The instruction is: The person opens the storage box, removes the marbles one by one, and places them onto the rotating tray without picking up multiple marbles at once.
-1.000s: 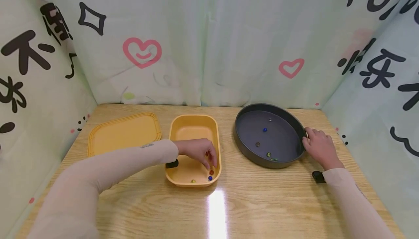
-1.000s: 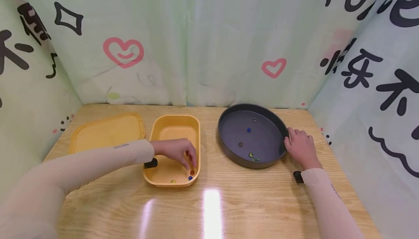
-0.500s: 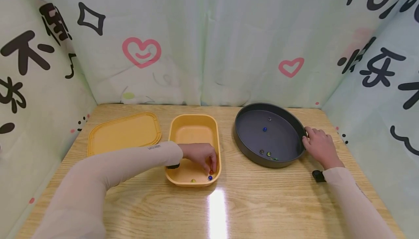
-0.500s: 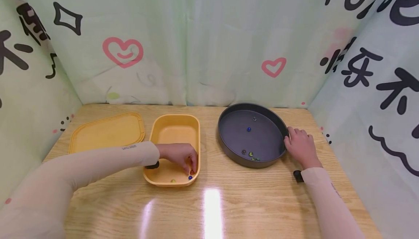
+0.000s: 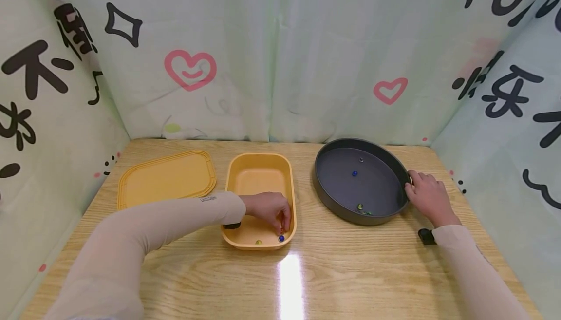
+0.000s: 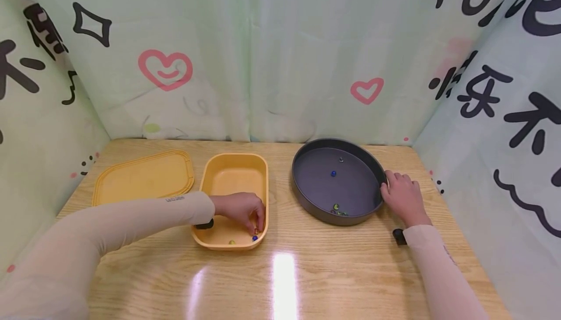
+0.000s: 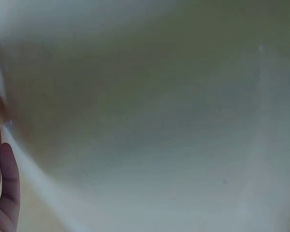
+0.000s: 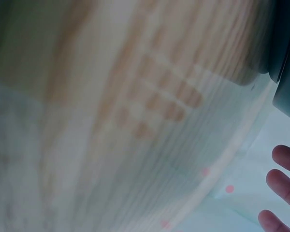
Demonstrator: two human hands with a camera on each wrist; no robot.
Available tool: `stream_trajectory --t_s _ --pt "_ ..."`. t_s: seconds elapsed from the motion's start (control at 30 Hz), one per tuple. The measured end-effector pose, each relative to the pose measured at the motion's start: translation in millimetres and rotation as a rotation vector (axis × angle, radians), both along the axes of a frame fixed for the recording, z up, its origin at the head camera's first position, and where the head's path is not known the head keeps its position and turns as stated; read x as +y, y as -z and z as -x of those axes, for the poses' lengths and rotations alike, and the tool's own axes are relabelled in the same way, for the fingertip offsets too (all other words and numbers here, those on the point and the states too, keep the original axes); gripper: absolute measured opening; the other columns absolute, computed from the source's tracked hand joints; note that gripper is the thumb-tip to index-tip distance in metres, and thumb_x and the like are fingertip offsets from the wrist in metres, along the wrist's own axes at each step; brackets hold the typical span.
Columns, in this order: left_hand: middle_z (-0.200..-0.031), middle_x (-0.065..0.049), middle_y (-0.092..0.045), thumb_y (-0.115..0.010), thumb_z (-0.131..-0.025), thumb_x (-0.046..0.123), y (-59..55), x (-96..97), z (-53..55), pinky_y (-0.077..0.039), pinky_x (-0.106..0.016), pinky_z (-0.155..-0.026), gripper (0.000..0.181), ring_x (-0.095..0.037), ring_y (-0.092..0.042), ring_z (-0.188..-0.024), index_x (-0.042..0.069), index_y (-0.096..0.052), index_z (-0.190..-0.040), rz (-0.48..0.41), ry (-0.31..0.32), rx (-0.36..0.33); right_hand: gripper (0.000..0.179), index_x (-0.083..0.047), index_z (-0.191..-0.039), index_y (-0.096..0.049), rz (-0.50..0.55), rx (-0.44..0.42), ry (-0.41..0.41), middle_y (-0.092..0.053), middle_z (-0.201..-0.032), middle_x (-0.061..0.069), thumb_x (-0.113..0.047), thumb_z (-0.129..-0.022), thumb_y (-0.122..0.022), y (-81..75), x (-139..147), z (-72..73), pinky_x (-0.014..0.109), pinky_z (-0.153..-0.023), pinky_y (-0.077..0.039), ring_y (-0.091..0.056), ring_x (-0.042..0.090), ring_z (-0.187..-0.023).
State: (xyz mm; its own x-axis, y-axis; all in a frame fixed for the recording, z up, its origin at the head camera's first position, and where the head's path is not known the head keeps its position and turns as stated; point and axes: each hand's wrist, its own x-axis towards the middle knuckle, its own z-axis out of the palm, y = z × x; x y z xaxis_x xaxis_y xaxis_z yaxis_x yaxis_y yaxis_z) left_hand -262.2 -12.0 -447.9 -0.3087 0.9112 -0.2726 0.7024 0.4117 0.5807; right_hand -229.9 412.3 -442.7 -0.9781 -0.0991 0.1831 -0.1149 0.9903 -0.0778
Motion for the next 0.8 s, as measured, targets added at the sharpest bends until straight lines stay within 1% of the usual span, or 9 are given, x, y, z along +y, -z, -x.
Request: stream_trajectory --t_s 0.1,0.23,0.47,0.53,0.67,0.73,0.8 --pt "-0.074 0.014 -0.070 -0.080 -0.074 0.018 1.2 -0.4 0.7 -0.044 -0.011 -0.067 0.008 0.006 -0.054 -0.068 0.019 -0.076 -0.081 0.003 0.004 0.018 0.034 0.006 -0.121 -0.048 -0.001 -0.002 0.000 -0.057 -0.114 0.032 -0.016 -0.095 -0.045 -0.2 0.1 -0.2 0.063 -0.076 -0.039 -0.051 0.049 -0.099" --pt "-0.074 0.015 -0.069 -0.079 -0.075 0.018 2.2 -0.7 1.7 -0.045 -0.011 -0.068 0.007 0.004 -0.055 -0.069 0.019 -0.076 -0.081 0.013 0.009 0.021 0.034 0.005 -0.121 -0.047 -0.001 -0.002 0.001 -0.056 -0.114 0.032 -0.017 -0.095 -0.045 -0.3 0.0 -0.5 0.063 -0.076 -0.039 -0.051 0.049 -0.099" --pt "-0.074 0.015 -0.068 -0.078 -0.076 0.016 2.2 -1.1 1.1 -0.044 -0.011 -0.069 0.008 0.004 -0.054 -0.069 0.019 -0.076 -0.083 0.030 0.011 0.046 0.034 0.006 -0.121 -0.047 0.000 -0.010 0.006 -0.056 -0.114 0.033 -0.017 -0.095 -0.044 -0.7 -0.7 -0.3 0.063 -0.076 -0.038 -0.051 0.049 -0.099" --pt "-0.074 0.014 -0.068 -0.078 -0.076 0.015 1.9 -1.6 1.3 -0.045 -0.011 -0.069 0.008 0.004 -0.054 -0.069 0.019 -0.076 -0.083 0.031 0.012 0.043 0.034 0.006 -0.121 -0.047 -0.001 -0.011 0.006 -0.056 -0.114 0.033 -0.017 -0.096 -0.044 -0.8 -1.0 -0.4 0.063 -0.076 -0.038 -0.051 0.049 -0.099" --pt "-0.075 0.012 -0.068 -0.077 -0.076 0.012 -0.5 -3.8 2.9 -0.047 -0.012 -0.069 0.009 0.004 -0.056 -0.069 0.017 -0.075 -0.082 0.035 0.004 0.008 0.034 0.006 -0.121 -0.047 -0.005 -0.014 0.005 -0.056 -0.114 0.032 -0.017 -0.096 -0.044 -0.9 -1.5 -0.6 0.063 -0.076 -0.039 -0.051 0.049 -0.099" --pt "-0.075 0.012 -0.069 -0.077 -0.076 0.011 -3.3 -5.2 4.5 -0.048 -0.012 -0.069 0.009 0.003 -0.057 -0.069 0.017 -0.075 -0.082 0.036 -0.003 -0.004 0.034 0.006 -0.121 -0.047 -0.004 -0.013 0.004 -0.056 -0.114 0.033 -0.017 -0.095 -0.044 -0.9 -1.5 -0.8 0.063 -0.076 -0.039 -0.051 0.049 -0.099" --pt "-0.075 0.012 -0.069 -0.077 -0.076 0.011 -8.5 -6.4 6.4 -0.049 -0.012 -0.069 0.008 0.003 -0.058 -0.070 0.017 -0.075 -0.082 0.035 -0.006 -0.001 0.034 0.006 -0.121 -0.047 -0.005 -0.012 0.004 -0.056 -0.114 0.033 -0.017 -0.095 -0.045 -0.9 -1.4 -0.9 0.063 -0.076 -0.039 -0.051 0.049 -0.099"
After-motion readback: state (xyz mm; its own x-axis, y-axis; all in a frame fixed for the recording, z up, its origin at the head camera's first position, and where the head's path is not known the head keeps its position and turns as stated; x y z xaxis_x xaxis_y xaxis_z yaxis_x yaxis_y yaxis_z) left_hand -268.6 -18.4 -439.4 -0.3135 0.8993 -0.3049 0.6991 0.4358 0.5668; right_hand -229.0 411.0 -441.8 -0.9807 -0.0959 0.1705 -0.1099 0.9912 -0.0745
